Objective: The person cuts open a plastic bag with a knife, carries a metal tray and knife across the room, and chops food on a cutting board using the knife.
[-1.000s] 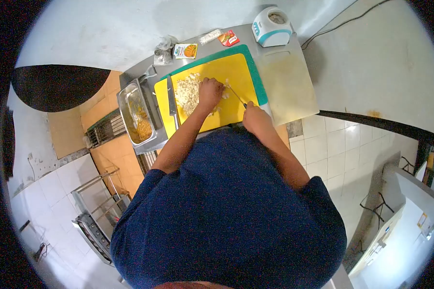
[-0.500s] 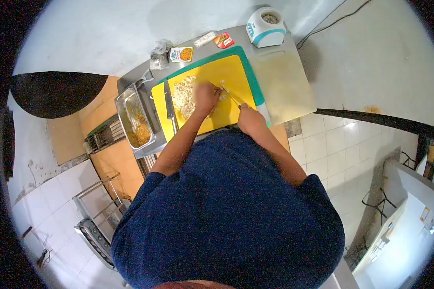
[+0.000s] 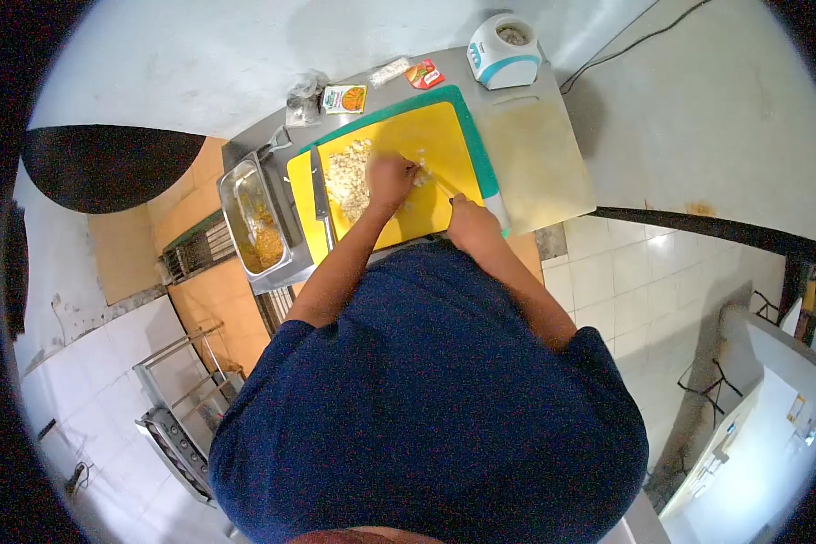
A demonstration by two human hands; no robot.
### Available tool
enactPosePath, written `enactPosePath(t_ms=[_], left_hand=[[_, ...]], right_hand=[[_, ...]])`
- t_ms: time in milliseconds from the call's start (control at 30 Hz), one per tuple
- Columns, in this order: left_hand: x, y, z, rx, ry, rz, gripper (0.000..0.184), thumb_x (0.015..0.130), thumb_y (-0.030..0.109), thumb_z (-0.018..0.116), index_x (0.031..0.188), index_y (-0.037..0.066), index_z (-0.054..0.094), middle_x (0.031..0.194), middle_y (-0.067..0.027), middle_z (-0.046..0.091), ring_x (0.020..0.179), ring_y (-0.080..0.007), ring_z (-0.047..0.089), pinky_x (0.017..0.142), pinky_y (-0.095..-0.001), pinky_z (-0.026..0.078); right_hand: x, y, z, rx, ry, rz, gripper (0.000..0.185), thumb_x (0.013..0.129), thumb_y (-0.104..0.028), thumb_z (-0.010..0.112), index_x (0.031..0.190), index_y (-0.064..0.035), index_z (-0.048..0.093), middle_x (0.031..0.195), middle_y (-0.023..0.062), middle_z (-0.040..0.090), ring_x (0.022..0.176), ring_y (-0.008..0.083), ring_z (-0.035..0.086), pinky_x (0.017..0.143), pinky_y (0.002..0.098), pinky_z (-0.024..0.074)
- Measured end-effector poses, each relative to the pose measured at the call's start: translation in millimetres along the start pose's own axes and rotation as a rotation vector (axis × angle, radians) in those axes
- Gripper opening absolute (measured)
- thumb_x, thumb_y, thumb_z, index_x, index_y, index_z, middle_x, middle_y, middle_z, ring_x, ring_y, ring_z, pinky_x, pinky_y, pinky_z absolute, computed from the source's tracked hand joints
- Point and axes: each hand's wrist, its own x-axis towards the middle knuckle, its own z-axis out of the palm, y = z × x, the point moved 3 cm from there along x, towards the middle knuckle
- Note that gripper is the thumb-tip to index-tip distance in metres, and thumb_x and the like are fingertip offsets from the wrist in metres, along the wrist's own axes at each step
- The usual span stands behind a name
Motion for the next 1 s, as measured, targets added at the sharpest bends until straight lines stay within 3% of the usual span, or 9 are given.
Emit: enactPosePath(t_ms=[67, 633, 767, 833, 1000], left_hand=[[0, -5, -2, 0.026, 0.013, 0.013, 0.011, 0.079, 0.023, 0.068, 0.081, 0.016, 0.076, 0.088, 0.0008, 0.067, 0.095, -0.0256, 0.056, 0.083, -0.042, 0.04], [-3, 0, -9, 0.037, 0.063, 0.039, 0.011, 0.076, 0.023, 0.067, 0.077, 0.015, 0.075, 0.084, 0.0006, 0.066, 0.095, -0.025, 0.056, 0.085, -0.0425, 0.039], [4, -1, -9, 0.049, -0.03, -0.024, 0.014, 0.076, 0.022, 0.069, 0.085, 0.014, 0.075, 0.089, -0.0028, 0.066, 0.098, -0.0269, 0.056, 0.087, -0.0431, 0.04], [11, -2, -15, 0.009, -0.022, -0.032, 0.019, 0.076, 0.023, 0.07, 0.092, 0.012, 0.074, 0.094, -0.0048, 0.066, 0.099, -0.0283, 0.057, 0.087, -0.0441, 0.041], [33, -6, -9, -0.181, -0.094, 0.252, 0.036, 0.074, 0.025, 0.075, 0.106, 0.009, 0.07, 0.104, -0.0105, 0.063, 0.101, -0.0329, 0.056, 0.087, -0.0458, 0.046]], right_hand=[[-4, -6, -3, 0.004, 0.063, -0.019, 0.028, 0.09, -0.013, 0.045, 0.11, 0.0056, 0.051, 0.09, 0.0299, 0.067, 0.085, 0.0458, 0.066, 0.076, 0.0539, 0.052], [2, -3, 6, 0.016, 0.003, -0.012, 0.031, 0.09, -0.013, 0.044, 0.113, 0.0062, 0.051, 0.095, 0.031, 0.066, 0.09, 0.0461, 0.066, 0.08, 0.0529, 0.0519], [0, 1, -6, -0.023, -0.046, 0.005, 0.034, 0.089, -0.016, 0.048, 0.116, 0.0044, 0.053, 0.101, 0.0306, 0.066, 0.097, 0.0429, 0.066, 0.085, 0.0518, 0.0525], [-2, 2, -16, 0.048, -0.024, 0.033, 0.033, 0.092, -0.018, 0.048, 0.113, 0.0064, 0.053, 0.098, 0.0315, 0.066, 0.094, 0.0464, 0.064, 0.084, 0.0532, 0.051], [5, 23, -14, 0.037, -0.033, 0.039, 0.036, 0.094, -0.023, 0.049, 0.111, 0.0078, 0.054, 0.1, 0.0332, 0.064, 0.097, 0.0479, 0.062, 0.086, 0.0533, 0.0495]])
